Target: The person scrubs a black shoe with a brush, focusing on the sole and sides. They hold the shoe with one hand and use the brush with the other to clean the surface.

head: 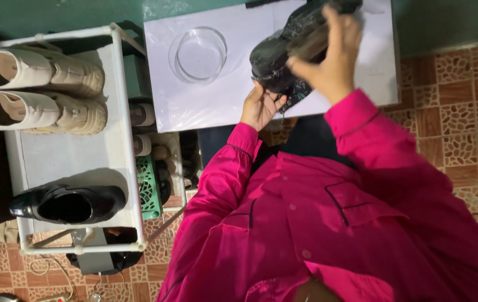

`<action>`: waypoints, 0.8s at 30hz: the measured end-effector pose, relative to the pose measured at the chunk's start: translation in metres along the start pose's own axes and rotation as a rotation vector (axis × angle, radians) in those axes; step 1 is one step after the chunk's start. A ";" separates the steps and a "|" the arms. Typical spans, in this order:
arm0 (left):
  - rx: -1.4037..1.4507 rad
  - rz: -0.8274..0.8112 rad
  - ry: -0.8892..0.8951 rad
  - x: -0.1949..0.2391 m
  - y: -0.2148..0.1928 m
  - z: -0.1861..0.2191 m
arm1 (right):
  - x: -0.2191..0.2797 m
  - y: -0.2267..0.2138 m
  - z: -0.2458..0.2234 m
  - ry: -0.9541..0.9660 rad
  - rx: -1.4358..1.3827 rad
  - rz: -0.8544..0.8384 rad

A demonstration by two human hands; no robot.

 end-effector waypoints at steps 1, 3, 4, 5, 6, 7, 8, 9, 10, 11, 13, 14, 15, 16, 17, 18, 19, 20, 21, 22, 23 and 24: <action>-0.002 -0.005 0.002 -0.002 0.001 0.001 | 0.003 -0.002 -0.011 -0.004 0.000 0.004; -0.021 0.002 -0.003 0.000 -0.001 0.000 | 0.016 0.009 -0.049 -0.182 -0.052 -0.129; -0.021 0.006 -0.005 -0.001 -0.002 0.000 | 0.009 0.008 -0.042 -0.178 -0.054 -0.131; -0.017 0.010 0.001 -0.001 -0.004 -0.001 | 0.000 0.004 -0.027 -0.101 -0.047 -0.108; -0.013 0.013 0.008 -0.002 -0.005 -0.001 | -0.008 0.000 -0.012 -0.024 -0.039 -0.084; -0.012 0.013 0.006 0.000 -0.006 -0.002 | -0.007 0.000 -0.008 -0.022 -0.038 -0.084; -0.009 0.020 0.005 0.003 -0.006 -0.003 | -0.006 -0.001 -0.005 -0.022 -0.015 -0.062; -0.011 0.021 0.008 0.000 -0.004 0.000 | -0.010 -0.003 -0.003 -0.028 0.006 -0.033; -0.015 0.014 0.010 -0.004 0.001 0.004 | -0.005 -0.003 -0.011 -0.033 0.006 -0.026; -0.018 -0.002 0.002 -0.001 0.005 0.002 | 0.006 0.005 -0.024 -0.090 -0.014 -0.098; -0.021 -0.014 -0.007 0.001 0.007 0.000 | 0.013 0.012 -0.026 -0.144 -0.037 -0.172; -0.022 -0.002 -0.009 0.001 0.004 0.000 | 0.007 0.002 -0.018 -0.164 -0.076 -0.091; -0.021 0.009 -0.006 0.001 0.001 0.000 | 0.000 -0.007 -0.011 -0.188 -0.116 -0.011; -0.021 0.013 -0.005 0.002 0.001 0.001 | 0.000 -0.006 -0.003 -0.187 -0.118 -0.014; -0.018 0.012 -0.003 0.002 0.002 0.001 | -0.002 -0.011 0.015 -0.088 -0.031 0.042; -0.015 0.011 -0.001 0.001 0.004 0.001 | -0.002 -0.018 0.033 0.012 0.057 0.098; -0.018 0.005 0.000 0.000 0.006 0.002 | 0.003 -0.017 0.025 0.008 0.056 0.104; -0.019 -0.005 -0.005 -0.001 0.008 0.002 | 0.007 -0.007 0.012 -0.041 0.050 0.024; -0.016 -0.008 -0.012 0.002 0.008 0.000 | 0.017 0.003 0.000 -0.086 0.044 -0.062; -0.017 -0.007 -0.013 0.000 0.006 -0.001 | 0.014 -0.002 0.000 -0.085 0.044 -0.062; -0.014 -0.003 -0.011 0.000 0.004 -0.001 | 0.013 -0.001 -0.001 -0.086 -0.018 -0.106; -0.012 0.001 -0.008 0.000 0.001 0.000 | 0.013 -0.001 -0.002 -0.088 -0.079 -0.150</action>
Point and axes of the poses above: each hand's wrist, its own x-axis away from the middle knuckle, its own y-axis out of the palm, z = x × y, the point moved 10 cm from there along -x, towards the middle knuckle, and after that the axes turned 2 degrees about x, right-handed, at the moved point
